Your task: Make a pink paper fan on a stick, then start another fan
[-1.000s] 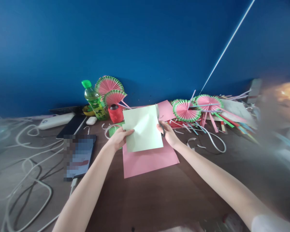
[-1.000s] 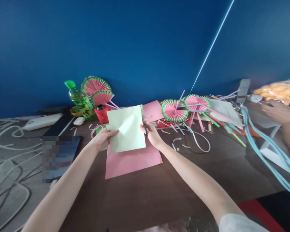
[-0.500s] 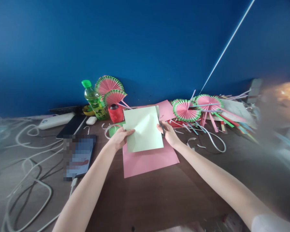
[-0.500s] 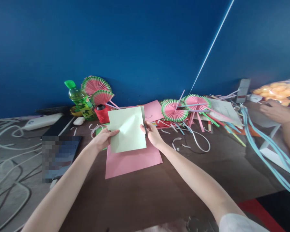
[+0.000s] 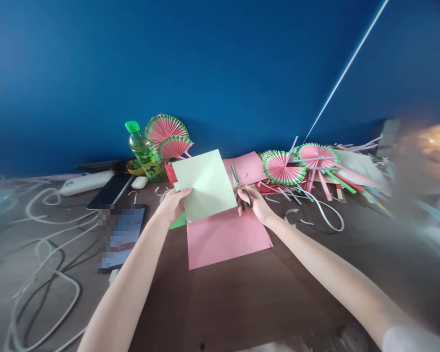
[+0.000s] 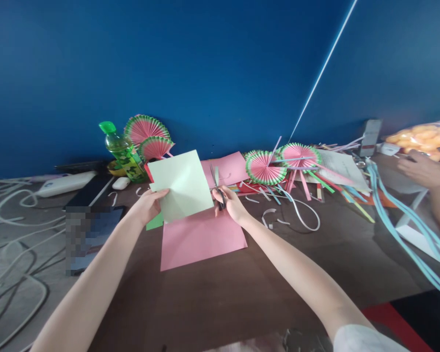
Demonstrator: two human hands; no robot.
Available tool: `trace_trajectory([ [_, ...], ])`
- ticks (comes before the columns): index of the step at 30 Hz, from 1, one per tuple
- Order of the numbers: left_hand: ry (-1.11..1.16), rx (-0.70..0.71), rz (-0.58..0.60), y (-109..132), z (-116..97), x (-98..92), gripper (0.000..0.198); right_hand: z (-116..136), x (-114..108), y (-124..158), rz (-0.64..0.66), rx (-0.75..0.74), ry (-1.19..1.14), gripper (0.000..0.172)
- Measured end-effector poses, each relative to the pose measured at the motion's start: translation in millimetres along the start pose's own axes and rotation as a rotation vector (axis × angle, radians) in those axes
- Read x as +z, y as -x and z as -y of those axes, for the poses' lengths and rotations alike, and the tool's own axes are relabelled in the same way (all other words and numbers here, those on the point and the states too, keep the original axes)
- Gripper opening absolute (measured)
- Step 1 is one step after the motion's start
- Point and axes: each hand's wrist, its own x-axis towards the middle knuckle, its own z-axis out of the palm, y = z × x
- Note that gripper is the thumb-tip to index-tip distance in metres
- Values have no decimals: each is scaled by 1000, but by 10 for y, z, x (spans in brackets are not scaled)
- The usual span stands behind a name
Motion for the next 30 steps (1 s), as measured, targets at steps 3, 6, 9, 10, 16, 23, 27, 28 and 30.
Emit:
trace_trajectory([
  [3,52,68,-72,-28,-63,-45,18,6,14,5,-18,0,-32,37],
  [6,116,131,-121,-26,-101,-31,18,1,24,9,-78,-86,59,34],
  [9,171,105,-110,16,-90,57,18,1,60,29,-150,-243,283,28],
  [10,177,86,-86,35,-71,99,17,6,86,40,-170,-303,372,28],
  [16,170,30,123,165,121,367,10,62,352,128,-134,-549,705,32],
  [23,168,12,317,310,140,492,17,38,374,128,-198,-529,711,19],
  [27,137,1,341,254,102,419,30,91,291,111,-222,-528,496,10],
  [28,122,18,303,225,95,391,31,121,278,112,-227,-511,423,9],
  [30,96,52,177,167,82,333,29,191,256,116,-233,-465,296,12],
])
